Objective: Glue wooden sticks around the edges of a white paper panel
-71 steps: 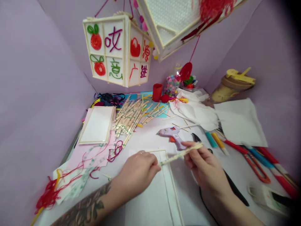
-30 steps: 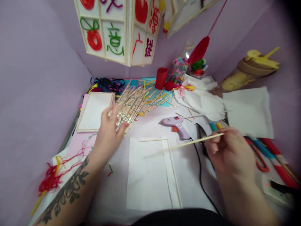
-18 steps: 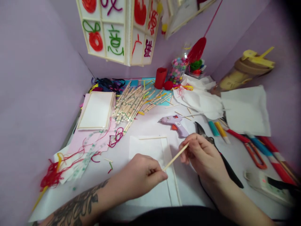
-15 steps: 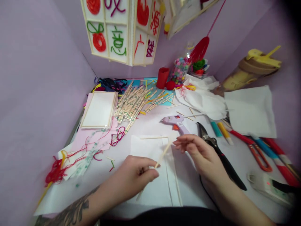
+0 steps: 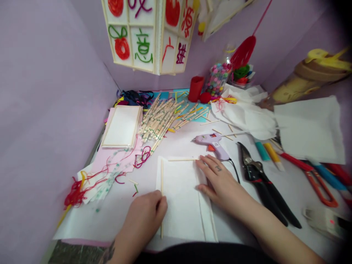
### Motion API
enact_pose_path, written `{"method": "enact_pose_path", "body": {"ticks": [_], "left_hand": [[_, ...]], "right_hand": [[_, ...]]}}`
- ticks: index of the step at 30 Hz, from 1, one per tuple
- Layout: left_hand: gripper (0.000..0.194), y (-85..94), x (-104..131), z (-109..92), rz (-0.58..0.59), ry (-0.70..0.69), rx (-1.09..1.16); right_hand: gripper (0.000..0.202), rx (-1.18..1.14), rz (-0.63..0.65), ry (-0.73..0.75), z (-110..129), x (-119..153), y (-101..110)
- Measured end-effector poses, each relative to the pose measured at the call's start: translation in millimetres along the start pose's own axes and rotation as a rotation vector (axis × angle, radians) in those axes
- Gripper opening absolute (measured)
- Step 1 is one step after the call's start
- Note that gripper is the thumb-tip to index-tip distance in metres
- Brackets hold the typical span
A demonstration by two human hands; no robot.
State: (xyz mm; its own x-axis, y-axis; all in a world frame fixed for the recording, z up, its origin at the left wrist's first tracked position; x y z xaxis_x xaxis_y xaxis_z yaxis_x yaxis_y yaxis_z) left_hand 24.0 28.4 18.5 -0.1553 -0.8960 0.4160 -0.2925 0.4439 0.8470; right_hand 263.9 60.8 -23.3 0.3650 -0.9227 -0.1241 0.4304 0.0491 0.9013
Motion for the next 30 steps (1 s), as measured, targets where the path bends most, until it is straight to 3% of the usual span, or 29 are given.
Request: {"method": "enact_pose_path", "body": {"ticks": [4,14,20,30], "left_hand": [[0.033,-2.3,-3,0,-0.010,0.061,-0.136],[0.030,4.2,-7,2,0.097,0.166,-0.242],[0.032,5.5,-8,0,0.115,0.211,-0.218],[0.029,9.2,-5,9,0.050,0.250,-0.080]], "right_hand": [[0.061,0.025,0.011,0.000,0,1,-1],[0.063,0.042,0.030,-0.012,1,2,-1],[0.065,0.026,0.035,-0.026,0,3,-1],[0.075,-0.013,0.033,-0.059,-1,3,-2]]}}
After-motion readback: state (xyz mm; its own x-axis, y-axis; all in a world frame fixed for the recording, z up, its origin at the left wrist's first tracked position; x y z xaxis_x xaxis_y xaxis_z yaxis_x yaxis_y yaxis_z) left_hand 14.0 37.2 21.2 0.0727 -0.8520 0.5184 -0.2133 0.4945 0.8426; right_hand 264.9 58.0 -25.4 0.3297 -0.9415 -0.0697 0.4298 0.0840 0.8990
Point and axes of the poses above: each hand's wrist, its own x-axis away from the middle knuckle, its own y-axis out of the back of the hand, z = x × y, the point moved 2 cm from there along -x, towards the middle knuckle, and after that the axes turned 3 degrees about -z, right-handed, at the moved point
